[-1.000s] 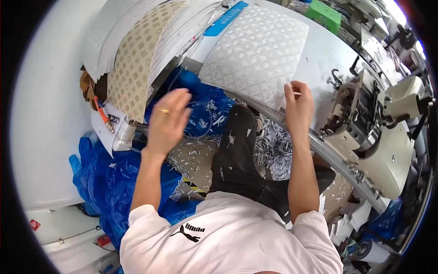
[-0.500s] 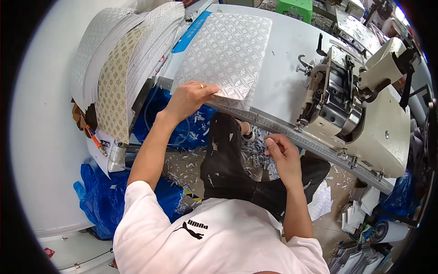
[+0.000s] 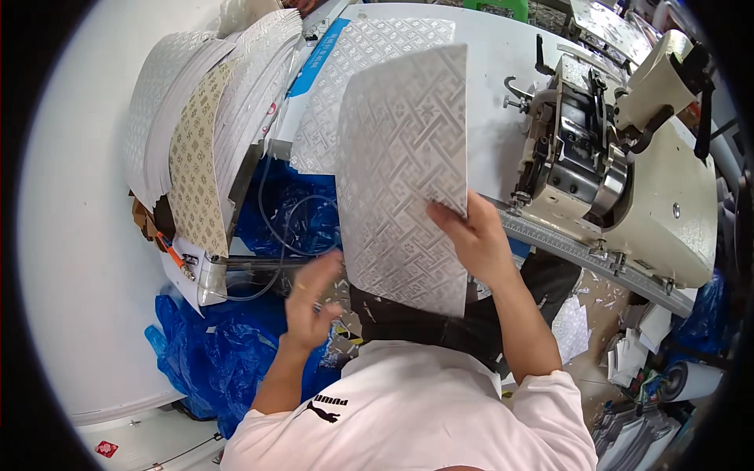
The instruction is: Handling and feeding patterned fabric or foam sheets into a processing machine and using an air gun to clean the workspace.
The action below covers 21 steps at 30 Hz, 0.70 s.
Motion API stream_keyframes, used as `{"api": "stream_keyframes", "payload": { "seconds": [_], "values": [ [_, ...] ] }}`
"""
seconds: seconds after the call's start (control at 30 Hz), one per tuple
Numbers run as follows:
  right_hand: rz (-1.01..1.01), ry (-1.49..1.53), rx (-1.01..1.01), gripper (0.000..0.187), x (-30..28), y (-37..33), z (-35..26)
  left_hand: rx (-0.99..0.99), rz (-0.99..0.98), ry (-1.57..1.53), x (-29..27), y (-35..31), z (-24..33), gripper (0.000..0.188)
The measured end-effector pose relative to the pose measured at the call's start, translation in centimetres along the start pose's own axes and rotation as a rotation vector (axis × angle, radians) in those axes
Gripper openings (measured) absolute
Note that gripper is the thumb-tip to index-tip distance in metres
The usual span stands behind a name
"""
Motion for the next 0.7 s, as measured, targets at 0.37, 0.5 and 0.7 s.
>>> {"api": "stream_keyframes", "payload": {
  "seconds": [0.37, 0.5, 0.7],
  "values": [
    [0.242, -0.074, -0.245, 0.039, -3.2, -10.3, -4.7, -0.438, 0.046, -0.790, 2.0, 12.7, -3.1, 0.044],
    [0.633, -0.148, -0.351, 0.044, -5.2, -9.8, -7.6, -0.455, -0.027, -0.705, 3.5, 14.4, 0.6, 0.036],
    [0.715, -0.245, -0.240, 0.043, -7.4, -8.7, -7.3, -0.520, -0.152, -0.735, 3.5, 15.7, 2.2, 0.039]
  ]
}}
Point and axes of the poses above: each hand's wrist, its own y-axis towards the middle knuckle, its own x-axis out of the palm, z = x × y, the point moved 3 cm from there along y, towards the middle knuckle, and after that the axes turned 4 degrees about y, right-handed, at the moved point
